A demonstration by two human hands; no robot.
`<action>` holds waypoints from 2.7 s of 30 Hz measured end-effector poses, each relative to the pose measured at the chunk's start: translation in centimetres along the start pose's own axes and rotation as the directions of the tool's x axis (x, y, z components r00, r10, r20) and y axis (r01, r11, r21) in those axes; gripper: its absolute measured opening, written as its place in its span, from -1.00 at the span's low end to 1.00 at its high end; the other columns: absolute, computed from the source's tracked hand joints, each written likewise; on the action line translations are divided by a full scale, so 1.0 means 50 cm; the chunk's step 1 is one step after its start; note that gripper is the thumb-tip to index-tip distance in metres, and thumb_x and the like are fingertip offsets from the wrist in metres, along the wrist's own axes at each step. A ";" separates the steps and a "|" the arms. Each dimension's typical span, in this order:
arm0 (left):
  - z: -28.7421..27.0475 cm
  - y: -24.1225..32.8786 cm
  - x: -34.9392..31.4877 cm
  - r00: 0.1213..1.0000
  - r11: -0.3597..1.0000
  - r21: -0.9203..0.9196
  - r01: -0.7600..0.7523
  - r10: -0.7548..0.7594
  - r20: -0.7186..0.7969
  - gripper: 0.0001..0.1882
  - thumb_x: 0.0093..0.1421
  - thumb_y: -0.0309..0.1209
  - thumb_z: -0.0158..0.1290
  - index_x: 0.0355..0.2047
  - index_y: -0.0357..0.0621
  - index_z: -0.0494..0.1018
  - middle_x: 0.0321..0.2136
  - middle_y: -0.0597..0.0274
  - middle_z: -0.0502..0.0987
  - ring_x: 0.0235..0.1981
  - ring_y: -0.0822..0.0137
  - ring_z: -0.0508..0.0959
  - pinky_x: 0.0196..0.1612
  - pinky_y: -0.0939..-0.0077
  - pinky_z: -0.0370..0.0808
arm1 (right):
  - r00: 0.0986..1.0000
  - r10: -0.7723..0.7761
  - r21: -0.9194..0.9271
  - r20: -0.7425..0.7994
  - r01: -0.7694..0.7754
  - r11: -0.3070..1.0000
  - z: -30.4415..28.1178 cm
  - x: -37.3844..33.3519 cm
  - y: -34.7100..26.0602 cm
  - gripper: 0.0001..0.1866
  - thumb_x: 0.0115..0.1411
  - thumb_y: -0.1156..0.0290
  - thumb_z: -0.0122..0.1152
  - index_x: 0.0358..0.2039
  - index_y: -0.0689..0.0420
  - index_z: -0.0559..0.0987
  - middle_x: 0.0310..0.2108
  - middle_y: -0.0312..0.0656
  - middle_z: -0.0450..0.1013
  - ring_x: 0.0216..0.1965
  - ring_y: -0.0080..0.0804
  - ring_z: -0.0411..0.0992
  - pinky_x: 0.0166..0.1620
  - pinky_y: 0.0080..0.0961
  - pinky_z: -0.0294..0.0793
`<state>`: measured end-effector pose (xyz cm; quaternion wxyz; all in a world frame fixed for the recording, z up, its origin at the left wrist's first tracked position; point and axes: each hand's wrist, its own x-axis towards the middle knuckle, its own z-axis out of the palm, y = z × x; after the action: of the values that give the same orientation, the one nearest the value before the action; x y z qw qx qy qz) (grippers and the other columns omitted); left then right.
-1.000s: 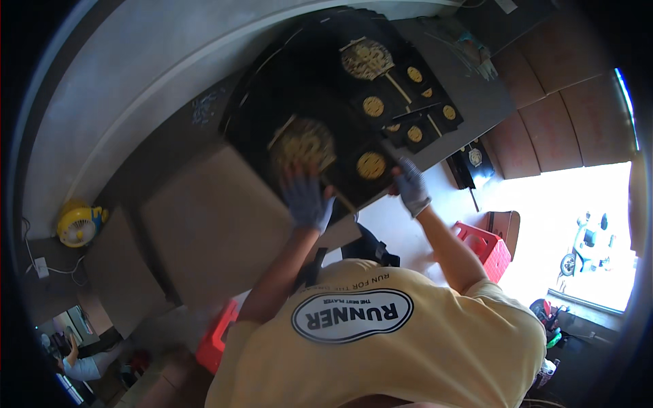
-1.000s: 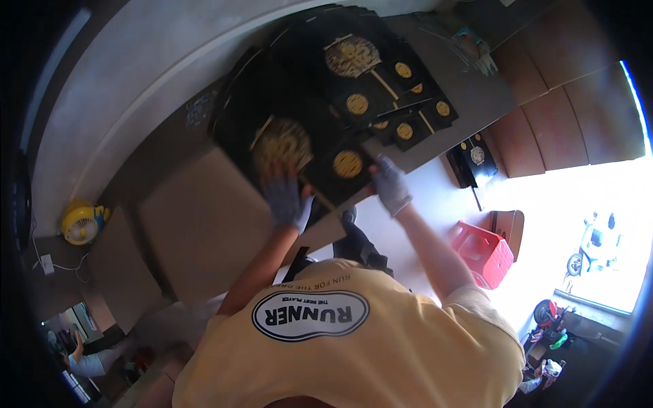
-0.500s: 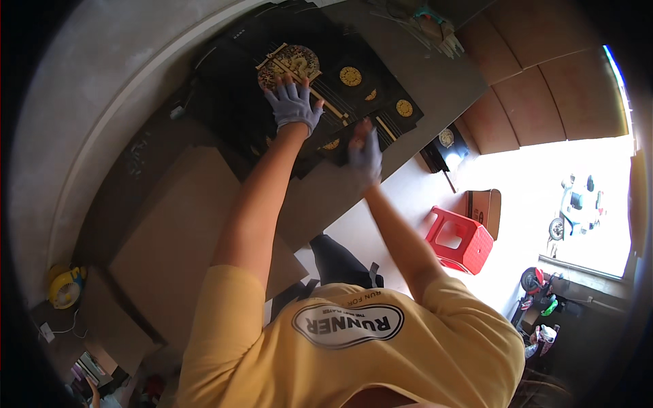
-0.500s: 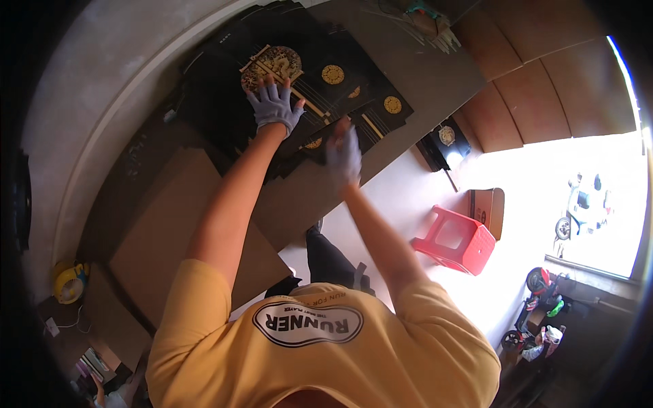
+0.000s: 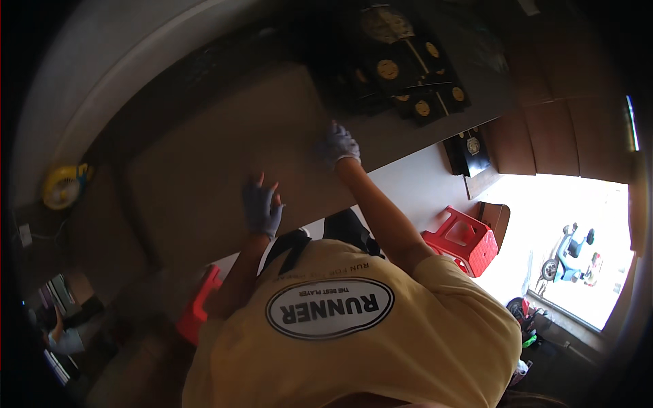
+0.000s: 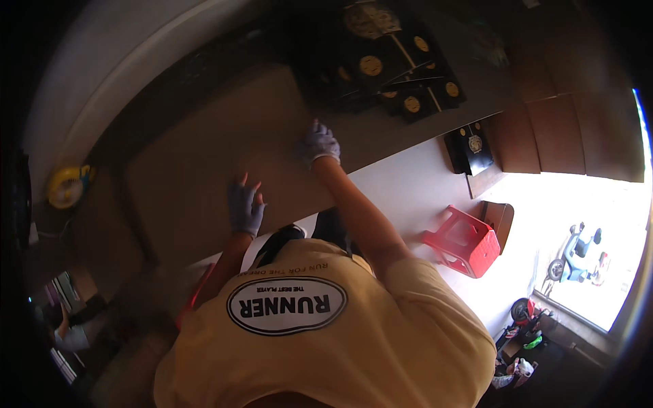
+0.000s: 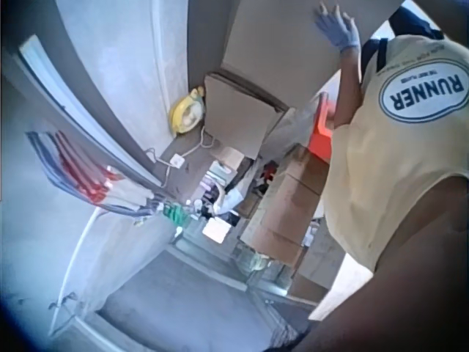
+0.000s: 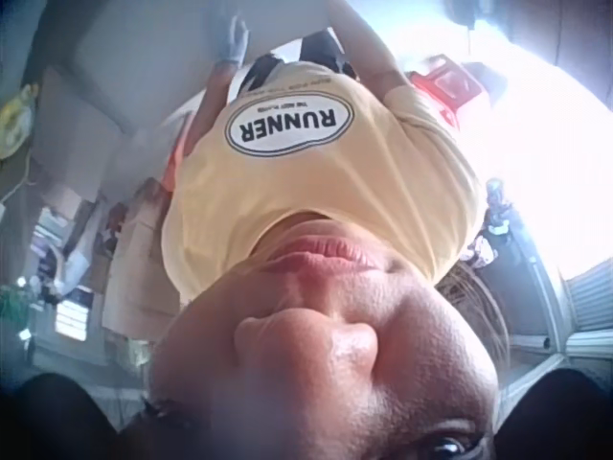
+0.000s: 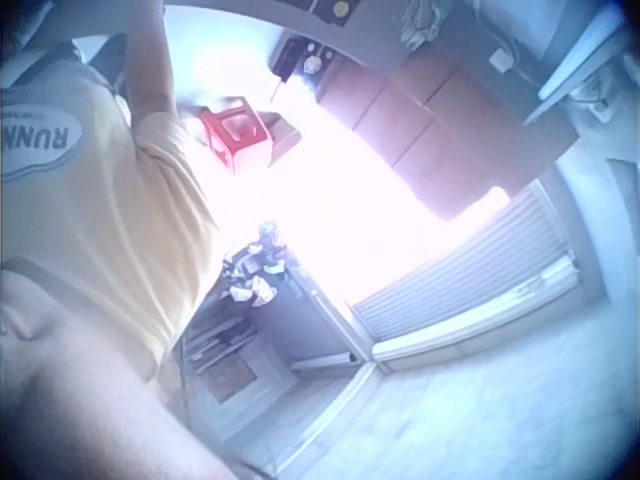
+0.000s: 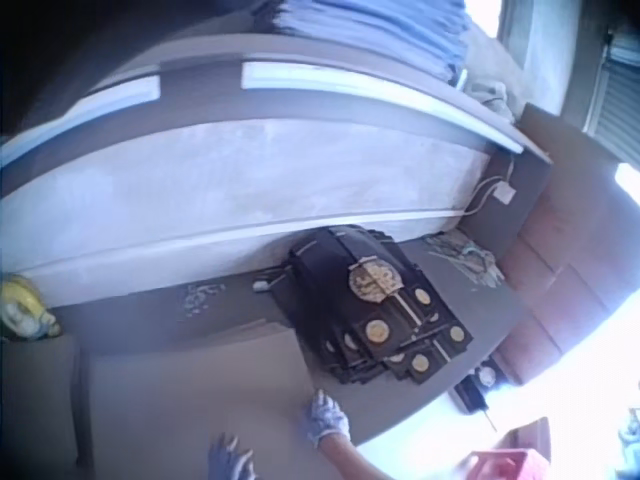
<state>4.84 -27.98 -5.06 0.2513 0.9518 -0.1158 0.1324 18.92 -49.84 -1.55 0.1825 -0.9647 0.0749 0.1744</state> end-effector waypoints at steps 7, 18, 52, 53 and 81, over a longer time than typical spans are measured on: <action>-0.155 -0.152 -0.211 0.940 0.949 0.049 0.311 -0.300 -0.161 -0.72 0.15 -0.40 0.08 -0.11 -0.13 0.47 0.07 -0.07 0.39 0.15 -0.12 0.31 0.15 0.02 0.25 | 0.960 -0.002 0.123 -0.280 0.038 0.992 -0.006 0.023 0.042 -0.65 0.11 0.05 0.16 -0.28 0.05 0.65 -0.21 0.03 0.53 -0.13 0.01 0.48 -0.09 -0.18 0.46; -0.260 -0.431 -0.199 0.454 0.459 0.021 0.888 -0.868 -0.202 -0.47 0.20 0.12 0.00 -0.23 -0.13 0.52 -0.34 0.04 0.54 -0.25 0.07 0.53 -0.24 0.13 0.44 | 0.999 -0.036 0.478 0.026 0.019 0.878 -0.121 0.179 0.168 -0.45 0.21 0.05 0.18 0.05 0.23 0.51 -0.20 -0.13 0.57 -0.12 -0.39 0.53 -0.06 -0.48 0.48; 0.006 -0.150 0.099 0.837 0.720 0.464 0.516 -0.539 -0.093 -0.49 0.25 -0.08 -0.09 0.23 0.54 0.25 0.37 0.08 0.03 0.34 -0.29 0.00 0.23 -0.41 -0.11 | 0.798 -0.578 -0.433 -0.171 0.467 0.771 0.217 -0.031 -0.226 -0.36 0.20 -0.21 -0.07 0.29 -0.38 0.25 0.38 -0.01 -0.03 0.40 0.24 -0.24 0.19 0.57 -0.33; 0.004 -0.152 0.103 0.840 0.732 0.450 0.512 -0.536 -0.084 -0.48 0.23 -0.09 -0.05 0.23 0.50 0.27 0.37 0.04 0.02 0.34 -0.32 -0.03 0.22 -0.43 -0.12 | 0.790 -0.584 -0.436 -0.185 0.467 0.769 0.217 -0.025 -0.229 -0.36 0.19 -0.21 -0.06 0.28 -0.37 0.27 0.38 -0.01 -0.03 0.39 0.24 -0.24 0.19 0.56 -0.34; 0.034 0.016 -0.081 0.932 0.934 0.075 0.350 -0.355 0.072 -0.33 0.21 -0.05 -0.07 0.25 -0.16 0.21 0.32 -0.05 0.07 0.36 -0.05 0.02 0.27 -0.34 -0.06 | 0.263 -0.965 -0.471 0.006 0.852 0.229 0.302 0.077 -0.717 -0.62 0.22 0.06 -0.03 -0.10 0.02 0.48 -0.11 -0.17 0.43 0.01 -0.26 0.37 0.09 -0.21 0.29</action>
<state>1.14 -28.89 -7.42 0.2368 0.9690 0.0506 0.0484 25.30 -11.41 -4.45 0.0450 -0.8482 -0.5185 -0.0985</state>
